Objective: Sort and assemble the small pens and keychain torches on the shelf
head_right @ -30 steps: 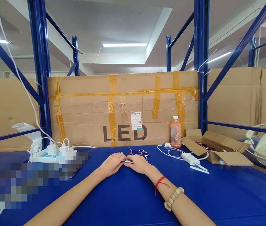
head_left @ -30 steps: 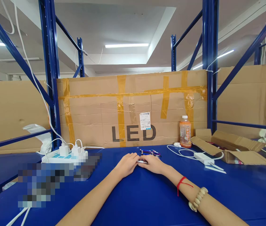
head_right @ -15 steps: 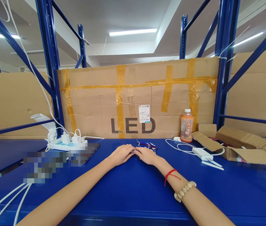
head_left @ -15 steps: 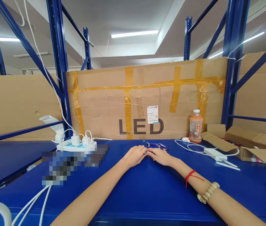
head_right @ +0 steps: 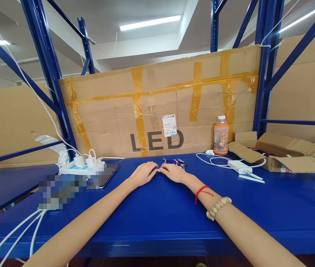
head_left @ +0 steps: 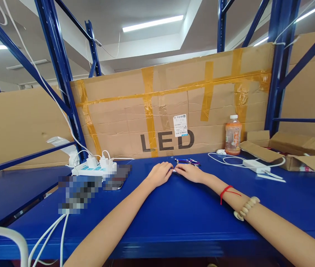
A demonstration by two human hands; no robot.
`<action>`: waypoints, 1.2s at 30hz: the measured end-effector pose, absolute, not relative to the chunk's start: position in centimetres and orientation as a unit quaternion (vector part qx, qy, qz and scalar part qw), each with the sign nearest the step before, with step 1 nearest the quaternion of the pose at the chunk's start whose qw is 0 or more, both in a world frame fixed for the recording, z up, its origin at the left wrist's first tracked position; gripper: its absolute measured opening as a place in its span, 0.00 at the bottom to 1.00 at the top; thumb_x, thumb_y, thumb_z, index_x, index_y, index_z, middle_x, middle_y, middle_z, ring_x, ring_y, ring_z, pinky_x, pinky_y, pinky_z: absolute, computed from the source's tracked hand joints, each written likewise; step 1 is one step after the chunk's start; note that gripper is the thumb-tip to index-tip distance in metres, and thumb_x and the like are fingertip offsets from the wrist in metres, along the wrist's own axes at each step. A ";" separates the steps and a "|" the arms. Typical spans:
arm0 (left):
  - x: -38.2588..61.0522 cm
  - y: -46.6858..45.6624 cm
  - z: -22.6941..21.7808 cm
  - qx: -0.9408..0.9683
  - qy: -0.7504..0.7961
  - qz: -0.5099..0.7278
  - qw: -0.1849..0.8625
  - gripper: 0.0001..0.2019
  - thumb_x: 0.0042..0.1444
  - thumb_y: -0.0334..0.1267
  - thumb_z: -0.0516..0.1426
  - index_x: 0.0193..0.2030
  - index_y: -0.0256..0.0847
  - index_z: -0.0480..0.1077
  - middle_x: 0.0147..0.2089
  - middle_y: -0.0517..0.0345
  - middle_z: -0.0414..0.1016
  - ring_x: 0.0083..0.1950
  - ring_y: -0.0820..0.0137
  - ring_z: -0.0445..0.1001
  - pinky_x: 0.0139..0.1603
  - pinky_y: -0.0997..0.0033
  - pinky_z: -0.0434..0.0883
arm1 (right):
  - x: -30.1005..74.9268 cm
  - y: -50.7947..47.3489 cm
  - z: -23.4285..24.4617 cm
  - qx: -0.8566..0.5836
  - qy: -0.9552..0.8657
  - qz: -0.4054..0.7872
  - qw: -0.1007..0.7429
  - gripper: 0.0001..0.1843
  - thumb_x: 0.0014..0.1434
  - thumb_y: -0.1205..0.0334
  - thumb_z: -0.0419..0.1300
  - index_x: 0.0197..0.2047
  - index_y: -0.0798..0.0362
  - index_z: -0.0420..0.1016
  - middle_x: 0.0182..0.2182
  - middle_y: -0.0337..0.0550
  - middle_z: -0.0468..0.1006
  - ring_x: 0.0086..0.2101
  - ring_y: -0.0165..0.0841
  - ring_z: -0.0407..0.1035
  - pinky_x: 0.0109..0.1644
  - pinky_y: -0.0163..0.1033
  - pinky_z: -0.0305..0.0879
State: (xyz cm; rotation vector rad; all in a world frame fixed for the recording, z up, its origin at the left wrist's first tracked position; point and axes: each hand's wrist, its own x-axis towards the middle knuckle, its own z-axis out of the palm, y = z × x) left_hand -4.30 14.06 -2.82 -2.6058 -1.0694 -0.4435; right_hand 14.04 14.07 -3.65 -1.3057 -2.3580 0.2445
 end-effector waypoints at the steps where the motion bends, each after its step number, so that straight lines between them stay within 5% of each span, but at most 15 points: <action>1: -4.3 14.1 -2.8 -0.903 -0.377 -0.156 0.138 0.19 0.59 0.42 0.34 0.44 0.41 0.62 0.44 0.55 0.69 0.46 0.69 0.68 0.50 0.64 0.68 | 14.1 14.0 -3.7 -0.469 -0.850 0.093 0.219 0.18 0.62 0.52 0.43 0.41 0.54 0.68 0.42 0.46 0.72 0.41 0.37 0.67 0.43 0.40 0.59; 18: -4.5 14.8 -3.4 -0.872 -0.440 -0.212 0.041 0.15 0.56 0.38 0.40 0.40 0.41 0.65 0.42 0.54 0.70 0.45 0.67 0.67 0.50 0.62 0.66 | 14.3 14.4 -3.9 -0.448 -0.860 0.105 0.220 0.19 0.61 0.50 0.46 0.41 0.53 0.70 0.40 0.43 0.74 0.38 0.33 0.67 0.41 0.37 0.59; 27: -4.2 14.3 -3.3 -0.829 -0.470 -0.302 -0.038 0.13 0.54 0.38 0.43 0.36 0.40 0.66 0.41 0.55 0.71 0.46 0.68 0.66 0.52 0.64 0.62 | 14.0 14.1 -3.7 -0.503 -0.835 0.088 0.204 0.28 0.59 0.40 0.42 0.26 0.55 0.67 0.25 0.40 0.71 0.27 0.29 0.63 0.31 0.35 0.54; 36: -3.3 15.1 -3.8 -0.718 -0.499 -0.408 -0.262 0.19 0.55 0.43 0.38 0.37 0.39 0.65 0.32 0.58 0.71 0.26 0.80 0.64 0.30 0.80 0.63 | 14.6 14.6 -3.9 -0.429 -0.859 0.138 0.242 0.24 0.60 0.45 0.45 0.33 0.55 0.72 0.29 0.41 0.72 0.30 0.30 0.65 0.35 0.34 0.56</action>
